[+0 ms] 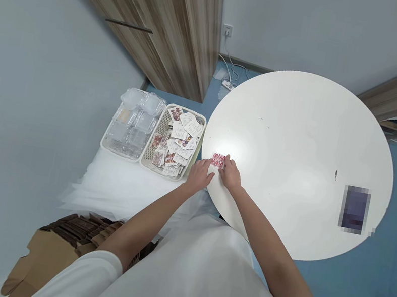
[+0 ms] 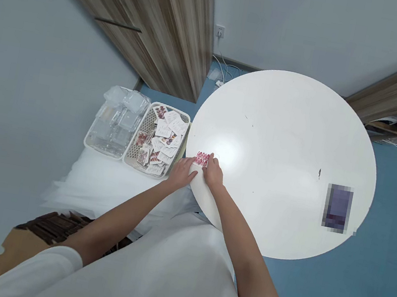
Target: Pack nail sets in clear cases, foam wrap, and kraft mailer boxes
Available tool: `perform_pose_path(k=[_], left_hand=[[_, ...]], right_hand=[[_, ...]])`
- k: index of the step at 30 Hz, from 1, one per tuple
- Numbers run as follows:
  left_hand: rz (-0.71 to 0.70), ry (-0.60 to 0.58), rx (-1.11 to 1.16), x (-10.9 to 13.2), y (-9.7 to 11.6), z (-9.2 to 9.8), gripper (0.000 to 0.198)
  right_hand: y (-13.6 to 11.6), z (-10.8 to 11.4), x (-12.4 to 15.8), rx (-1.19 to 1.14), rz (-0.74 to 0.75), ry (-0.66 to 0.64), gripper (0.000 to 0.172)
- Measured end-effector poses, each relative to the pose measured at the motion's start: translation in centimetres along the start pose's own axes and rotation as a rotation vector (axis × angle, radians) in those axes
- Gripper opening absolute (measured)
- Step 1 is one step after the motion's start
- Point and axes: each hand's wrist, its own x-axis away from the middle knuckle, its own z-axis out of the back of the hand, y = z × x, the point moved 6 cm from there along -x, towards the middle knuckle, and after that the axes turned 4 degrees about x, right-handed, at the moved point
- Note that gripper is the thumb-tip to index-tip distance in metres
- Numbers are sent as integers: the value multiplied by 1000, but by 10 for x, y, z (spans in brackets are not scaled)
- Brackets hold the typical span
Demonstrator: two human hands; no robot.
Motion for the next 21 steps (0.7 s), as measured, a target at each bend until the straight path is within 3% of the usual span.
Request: perform_pose_path(k=[7,12,16,21], left_hand=[[-23,-11,-21,6,2,0,53],[-125,-10,-36,14,4,-1,55],[-158,-44,-91,17,3,-3,54],[-164,-72,-202,11,1,-2,57]], right_hand=[[-2,5,8,-18,29,49,61],[-10,9,34,93,193,178,50],[-15,2,43,212,254,137,47],[-19,1,34,268,218,116,49]])
